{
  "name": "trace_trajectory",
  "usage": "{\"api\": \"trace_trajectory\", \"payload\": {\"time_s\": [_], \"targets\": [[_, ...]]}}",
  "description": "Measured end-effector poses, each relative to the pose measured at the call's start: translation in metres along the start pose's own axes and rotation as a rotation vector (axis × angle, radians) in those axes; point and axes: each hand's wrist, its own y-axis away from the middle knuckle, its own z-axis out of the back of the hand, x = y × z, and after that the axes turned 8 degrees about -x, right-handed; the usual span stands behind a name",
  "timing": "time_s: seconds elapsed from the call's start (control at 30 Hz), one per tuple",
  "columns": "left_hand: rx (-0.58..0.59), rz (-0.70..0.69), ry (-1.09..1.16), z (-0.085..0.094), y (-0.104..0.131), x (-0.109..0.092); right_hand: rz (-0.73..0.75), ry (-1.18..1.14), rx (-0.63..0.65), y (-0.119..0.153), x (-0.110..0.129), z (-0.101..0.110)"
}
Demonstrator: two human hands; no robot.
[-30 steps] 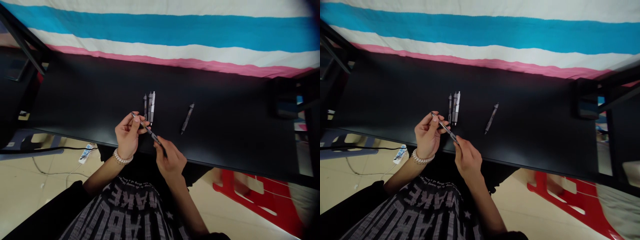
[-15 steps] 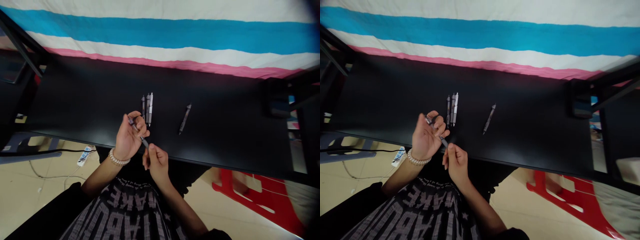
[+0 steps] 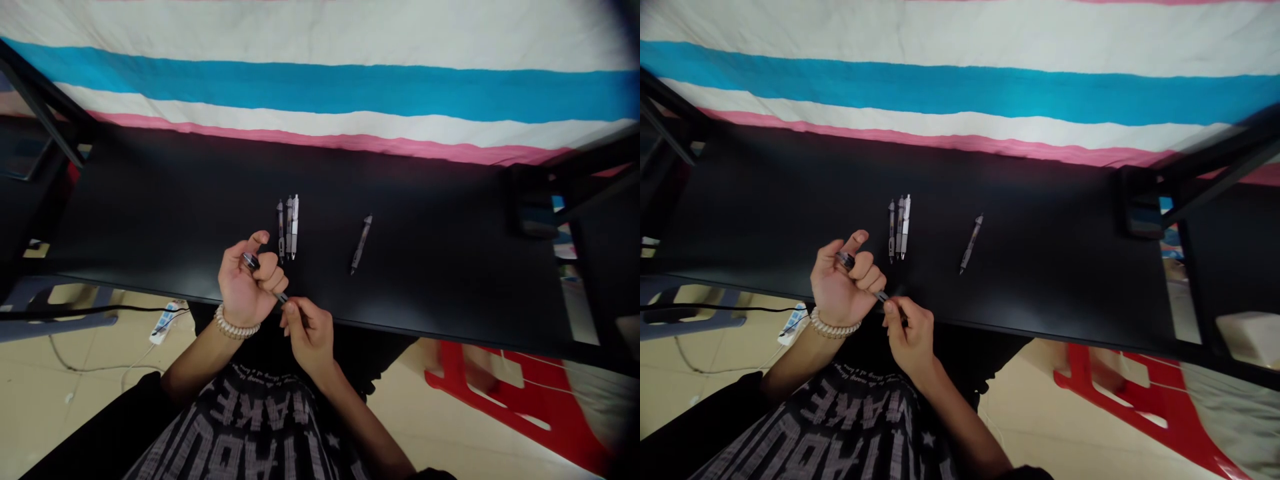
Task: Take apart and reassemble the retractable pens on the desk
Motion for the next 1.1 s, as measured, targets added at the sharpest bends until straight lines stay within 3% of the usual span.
{"api": "trace_trajectory", "payload": {"time_s": [0.17, 0.27, 0.37, 0.47, 0.53, 0.6, 0.73, 0.9, 1.1], "targets": [[0.101, -0.022, -0.190, 0.008, -0.019, 0.011, 0.110, 0.158, -0.174, -0.001, -0.003, 0.009], [0.110, -0.283, -0.480, 0.022, -0.033, 0.015, 0.134, 0.340, -0.402, -0.014, -0.007, 0.024], [0.119, -0.606, -0.927, 0.038, -0.042, 0.011, 0.210, 0.635, -0.591, -0.035, -0.013, 0.042], [0.216, -0.911, -1.360, 0.049, -0.047, 0.007, 0.223, 0.851, -0.638, -0.051, -0.018, 0.054], [0.285, -1.005, -1.517, 0.053, -0.051, 0.009, 0.241, 0.887, -0.651, -0.057, -0.017, 0.053], [0.312, -1.044, -1.591, 0.055, -0.054, 0.012, 0.307, 0.819, -0.591, -0.062, -0.013, 0.045], [0.259, -1.087, -1.598, 0.055, -0.058, 0.015, 0.384, 0.627, -0.244, -0.080, -0.002, 0.019], [0.180, -1.062, -1.589, 0.055, -0.057, 0.015, 0.381, 0.887, -0.015, -0.108, 0.016, 0.002], [0.147, -1.059, -1.591, 0.055, -0.056, 0.016, 0.383, 1.035, 0.119, -0.115, 0.023, 0.012]]}}
